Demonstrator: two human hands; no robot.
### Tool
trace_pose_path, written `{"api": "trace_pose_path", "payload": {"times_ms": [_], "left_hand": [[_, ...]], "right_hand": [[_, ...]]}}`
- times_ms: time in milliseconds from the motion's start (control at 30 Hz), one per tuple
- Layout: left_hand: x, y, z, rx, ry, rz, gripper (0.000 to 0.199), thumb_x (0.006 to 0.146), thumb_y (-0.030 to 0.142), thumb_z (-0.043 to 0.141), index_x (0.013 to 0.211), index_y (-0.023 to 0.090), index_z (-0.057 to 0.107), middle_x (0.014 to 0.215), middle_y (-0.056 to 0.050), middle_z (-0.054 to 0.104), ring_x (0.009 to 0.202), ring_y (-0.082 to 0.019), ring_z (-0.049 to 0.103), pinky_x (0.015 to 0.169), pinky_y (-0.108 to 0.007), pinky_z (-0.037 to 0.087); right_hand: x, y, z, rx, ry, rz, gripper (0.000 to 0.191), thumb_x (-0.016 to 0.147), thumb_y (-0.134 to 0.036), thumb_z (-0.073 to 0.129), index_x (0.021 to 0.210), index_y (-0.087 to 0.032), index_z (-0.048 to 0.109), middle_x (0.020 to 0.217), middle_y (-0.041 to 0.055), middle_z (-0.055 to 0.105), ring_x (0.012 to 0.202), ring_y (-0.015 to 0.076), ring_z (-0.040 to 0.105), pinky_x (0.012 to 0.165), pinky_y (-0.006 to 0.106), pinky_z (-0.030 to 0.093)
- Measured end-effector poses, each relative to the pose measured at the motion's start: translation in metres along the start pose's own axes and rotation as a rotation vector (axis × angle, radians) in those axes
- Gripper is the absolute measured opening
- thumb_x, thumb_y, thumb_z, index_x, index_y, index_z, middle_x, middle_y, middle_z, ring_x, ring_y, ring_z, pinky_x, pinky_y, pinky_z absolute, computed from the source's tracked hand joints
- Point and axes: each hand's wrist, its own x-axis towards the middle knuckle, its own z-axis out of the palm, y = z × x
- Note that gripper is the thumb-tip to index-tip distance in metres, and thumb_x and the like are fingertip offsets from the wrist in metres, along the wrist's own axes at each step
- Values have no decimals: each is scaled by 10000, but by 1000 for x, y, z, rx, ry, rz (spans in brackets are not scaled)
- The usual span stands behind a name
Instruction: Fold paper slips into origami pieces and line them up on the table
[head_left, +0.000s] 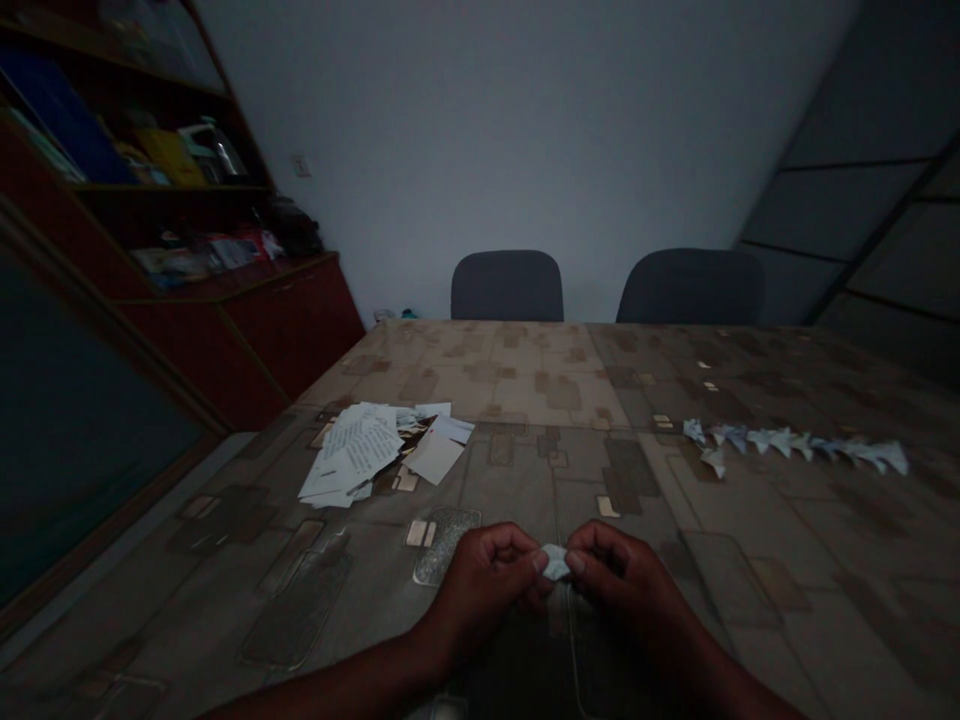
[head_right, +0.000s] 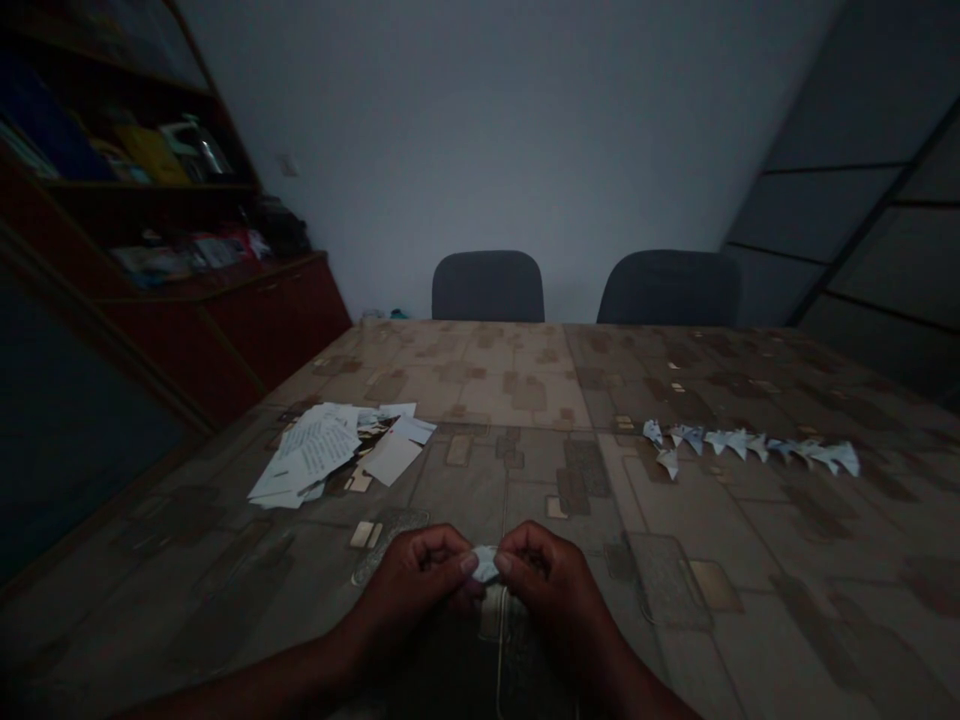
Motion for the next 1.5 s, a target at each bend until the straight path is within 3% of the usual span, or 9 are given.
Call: {"api": "trace_pose_path", "payload": {"times_ms": [267,500,633,767,933,1167,1500], "left_hand": [[1,1,-1,14,64,21,408,655,508,744,662,124,608,585,-50,665,466,-117,560,487,-214,411],[-3,1,5,70,82,38,311,686,415,726,644,127,615,568,-26,644,495,-115,548,506,-208,400],[-6,-1,6,66,63,29,295,691,399,718,644,127,614,568,-23,643,496,-114,544,497,-203,390],[-3,-2,1,53,53,16,309,691,413,724,665,123,618,576,-32,656,479,-111,550,486,-200,391],[1,0,-4,-6,107,19,354,680,454,734,653,131,593,568,-29,652,451,-104,548,478,-203,402],[0,0,-1,35,116,31,374,671,471,744,645,127,600,571,-41,662,457,-108,552,487,-207,408],[-2,-1,2,107,63,28,257,719,373,684,691,125,626,618,-43,673,511,-126,561,517,-215,402]], "right_hand": [[0,-8,-4,40,66,3,400,773,-571,576,664,-188,542,580,-32,481,533,124,411,524,247,318],[-5,-17,6,-154,65,-9,191,749,-373,562,704,-188,571,618,-27,494,599,147,453,550,253,332],[-5,-17,8,-186,68,9,192,756,-363,522,686,-188,562,616,-20,501,601,150,454,555,258,335],[-3,-14,1,-201,73,19,202,748,-375,541,674,-188,569,605,-17,508,598,151,453,558,260,342],[-1,-10,-15,-184,178,3,260,780,-420,541,654,-193,549,603,-16,506,572,146,441,536,258,332],[-3,-5,-7,-58,28,-15,292,835,-445,546,776,-169,618,662,-1,563,598,141,472,553,253,347],[-5,-16,2,-162,85,-38,186,774,-359,565,681,-198,574,587,-32,494,562,140,438,525,247,327]]}}
